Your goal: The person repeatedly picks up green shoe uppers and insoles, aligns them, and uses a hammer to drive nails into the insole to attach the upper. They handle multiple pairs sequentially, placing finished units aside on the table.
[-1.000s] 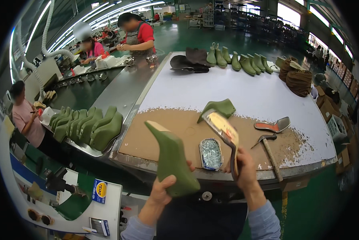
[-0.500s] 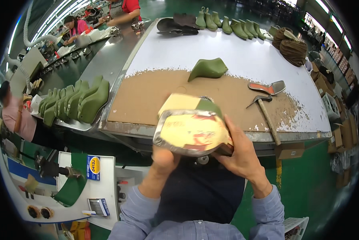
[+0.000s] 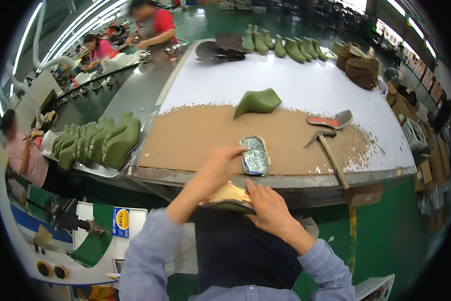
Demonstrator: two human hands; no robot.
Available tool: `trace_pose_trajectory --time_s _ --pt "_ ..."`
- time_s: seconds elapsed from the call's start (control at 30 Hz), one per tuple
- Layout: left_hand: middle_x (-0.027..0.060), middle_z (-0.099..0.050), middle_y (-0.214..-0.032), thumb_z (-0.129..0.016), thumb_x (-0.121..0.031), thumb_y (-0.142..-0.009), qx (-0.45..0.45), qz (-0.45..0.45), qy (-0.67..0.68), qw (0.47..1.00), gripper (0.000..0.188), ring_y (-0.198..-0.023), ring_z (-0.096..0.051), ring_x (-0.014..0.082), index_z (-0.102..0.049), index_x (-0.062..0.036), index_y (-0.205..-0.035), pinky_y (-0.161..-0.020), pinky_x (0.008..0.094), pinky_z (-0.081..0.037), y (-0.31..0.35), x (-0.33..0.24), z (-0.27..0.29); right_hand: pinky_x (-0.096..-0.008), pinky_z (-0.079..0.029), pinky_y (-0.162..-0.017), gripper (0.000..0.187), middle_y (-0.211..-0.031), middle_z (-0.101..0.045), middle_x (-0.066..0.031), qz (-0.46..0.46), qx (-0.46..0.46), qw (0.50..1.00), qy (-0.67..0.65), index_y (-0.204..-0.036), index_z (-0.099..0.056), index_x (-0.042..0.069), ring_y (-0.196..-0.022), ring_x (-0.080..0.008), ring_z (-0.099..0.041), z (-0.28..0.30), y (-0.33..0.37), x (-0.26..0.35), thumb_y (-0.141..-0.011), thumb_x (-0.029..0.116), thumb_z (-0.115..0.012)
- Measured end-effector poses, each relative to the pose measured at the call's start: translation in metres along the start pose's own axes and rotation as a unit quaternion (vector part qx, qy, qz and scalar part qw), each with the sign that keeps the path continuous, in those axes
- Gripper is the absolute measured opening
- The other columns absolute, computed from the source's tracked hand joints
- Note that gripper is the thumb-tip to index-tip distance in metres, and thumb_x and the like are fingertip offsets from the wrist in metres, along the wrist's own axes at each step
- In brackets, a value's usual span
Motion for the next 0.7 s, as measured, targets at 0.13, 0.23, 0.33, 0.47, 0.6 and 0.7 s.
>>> trace_pose_trajectory --time_s 0.13,0.23,0.33,0.47,0.6,0.7 --pt "0.0202 -0.074 -0.100 -0.075 -0.021 -0.078 0.212 0.012 -0.259 0.942 0.027 -0.095 -0.071 0.0367 -0.077 -0.0075 -0.102 -0.086 0.0479 -0.056 -0.082 0.038 -0.110 -0.0451 -0.052 -0.083 0.093 -0.106 -0.061 -0.0183 -0.024 0.004 1.000 0.015 -0.145 -0.041 -0.006 -0.097 -0.0366 -0.061 0.001 0.007 -0.007 -0.067 0.013 -0.088" --pt "0.0154 -0.075 -0.089 -0.075 -0.018 -0.075 0.131 -0.009 -0.319 0.938 0.015 -0.085 -0.072 0.0362 -0.079 -0.0103 -0.087 -0.078 0.0480 -0.058 -0.088 0.044 -0.101 -0.0450 -0.052 -0.081 0.096 -0.105 -0.060 -0.0177 -0.004 -0.014 1.000 0.006 -0.145 -0.042 -0.006 -0.096 -0.0358 -0.061 -0.003 0.000 0.004 -0.064 0.013 -0.089" --pt "0.0176 -0.075 -0.090 -0.071 -0.013 -0.075 0.113 -0.012 -0.228 0.967 0.014 -0.086 -0.073 0.0383 -0.079 -0.0093 -0.086 -0.078 0.0481 -0.059 -0.084 0.035 -0.096 -0.0444 -0.051 -0.080 0.098 -0.104 -0.060 -0.0170 -0.014 -0.011 1.000 0.018 -0.146 -0.042 -0.006 -0.094 -0.0351 -0.060 -0.003 0.001 0.001 -0.063 0.013 -0.090" --pt "0.0149 -0.076 -0.091 -0.068 -0.015 -0.079 0.086 0.002 -0.194 0.977 0.017 -0.085 -0.073 0.0353 -0.081 -0.0151 -0.091 -0.078 0.0475 -0.058 -0.078 0.043 -0.090 -0.0446 -0.050 -0.079 0.100 -0.104 -0.059 -0.0167 -0.013 -0.008 1.000 0.025 -0.146 -0.041 -0.006 -0.093 -0.0348 -0.060 -0.003 0.001 0.003 -0.062 0.013 -0.091" --pt "0.0156 -0.076 -0.093 -0.067 -0.017 -0.082 0.094 -0.014 -0.178 0.979 0.020 -0.087 -0.072 0.0364 -0.081 -0.0155 -0.096 -0.079 0.0482 -0.058 -0.077 0.035 -0.089 -0.0446 -0.050 -0.079 0.100 -0.105 -0.059 -0.0169 -0.018 -0.005 1.000 0.024 -0.146 -0.041 -0.006 -0.094 -0.0348 -0.060 -0.002 0.003 0.002 -0.062 0.012 -0.091" --pt "0.0160 -0.076 -0.096 -0.066 -0.018 -0.085 0.089 -0.032 -0.197 0.976 0.024 -0.090 -0.072 0.0372 -0.080 -0.0159 -0.103 -0.081 0.0484 -0.057 -0.077 0.035 -0.093 -0.0445 -0.050 -0.080 0.100 -0.106 -0.060 -0.0171 -0.018 -0.003 1.000 0.021 -0.146 -0.041 -0.006 -0.096 -0.0350 -0.060 0.000 0.002 0.003 -0.062 0.012 -0.091"
Point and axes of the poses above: each hand's wrist, its own y-axis away from the middle knuckle, its own z-axis out of the back of the hand, x = y × z, the point moved 9 cm from there along -y, towards the middle knuckle
